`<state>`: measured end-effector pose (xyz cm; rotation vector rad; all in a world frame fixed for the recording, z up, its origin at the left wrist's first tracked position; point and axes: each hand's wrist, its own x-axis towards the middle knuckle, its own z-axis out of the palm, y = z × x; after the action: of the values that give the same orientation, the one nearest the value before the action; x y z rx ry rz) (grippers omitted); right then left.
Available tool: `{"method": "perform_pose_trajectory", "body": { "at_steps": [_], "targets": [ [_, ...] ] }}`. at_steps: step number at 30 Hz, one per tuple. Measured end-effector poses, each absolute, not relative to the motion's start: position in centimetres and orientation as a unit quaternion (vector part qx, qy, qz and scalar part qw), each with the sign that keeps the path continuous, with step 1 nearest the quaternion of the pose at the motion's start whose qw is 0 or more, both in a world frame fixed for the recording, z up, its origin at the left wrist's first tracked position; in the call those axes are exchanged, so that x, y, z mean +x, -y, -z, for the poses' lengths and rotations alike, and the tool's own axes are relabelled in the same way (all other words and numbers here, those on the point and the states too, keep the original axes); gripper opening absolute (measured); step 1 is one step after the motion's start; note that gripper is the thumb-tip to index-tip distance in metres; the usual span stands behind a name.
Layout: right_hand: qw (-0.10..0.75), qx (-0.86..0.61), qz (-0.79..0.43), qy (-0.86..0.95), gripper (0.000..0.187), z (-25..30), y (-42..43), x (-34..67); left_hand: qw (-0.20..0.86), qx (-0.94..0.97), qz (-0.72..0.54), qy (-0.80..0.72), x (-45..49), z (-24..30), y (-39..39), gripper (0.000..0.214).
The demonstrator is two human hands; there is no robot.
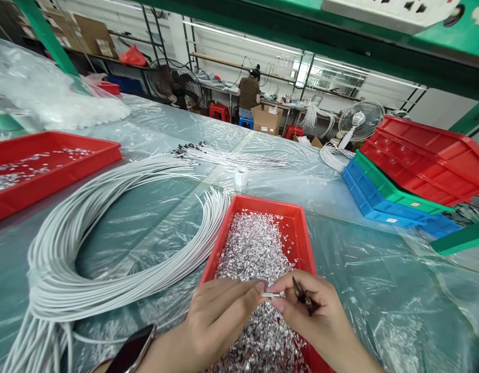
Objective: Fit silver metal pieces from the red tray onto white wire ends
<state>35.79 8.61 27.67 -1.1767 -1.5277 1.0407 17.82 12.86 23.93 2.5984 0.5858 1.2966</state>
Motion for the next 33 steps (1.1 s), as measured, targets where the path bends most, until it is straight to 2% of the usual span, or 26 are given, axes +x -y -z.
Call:
{"method": "perform_pose_trajectory", "body": {
  "at_steps": [5,8,12,15,23,33],
  "targets": [
    [0.457,-0.507,-0.414,0.602,0.005,-28.2,-8.3,35.5,0.350,0.821,-0.382,-0.240,18.1,-24.9,-12.8,0.012],
    [0.462,-0.508,-0.399,0.608,0.003,-28.3,-8.0,35.5,0.505,0.754,-0.345,-0.239,18.2,-25.5,-12.8,0.019],
    [0.446,-0.482,-0.390,0.645,0.017,-27.9,-7.8,35.8,0.610,0.696,-0.304,-0.225,18.2,-26.0,-12.8,0.030],
    [0.417,-0.464,-0.388,0.678,0.022,-27.6,-7.6,36.1,0.613,0.709,-0.270,-0.221,18.1,-26.5,-12.8,0.034],
    [0.363,-0.560,-0.332,0.667,0.019,-27.9,-6.8,35.8,0.588,0.730,-0.265,-0.227,18.0,-26.8,-12.8,0.032],
    [0.362,-0.485,-0.371,0.704,0.022,-28.5,-7.9,36.0,0.517,0.774,-0.286,-0.229,18.0,-26.6,-12.8,0.029]
  ]
}}
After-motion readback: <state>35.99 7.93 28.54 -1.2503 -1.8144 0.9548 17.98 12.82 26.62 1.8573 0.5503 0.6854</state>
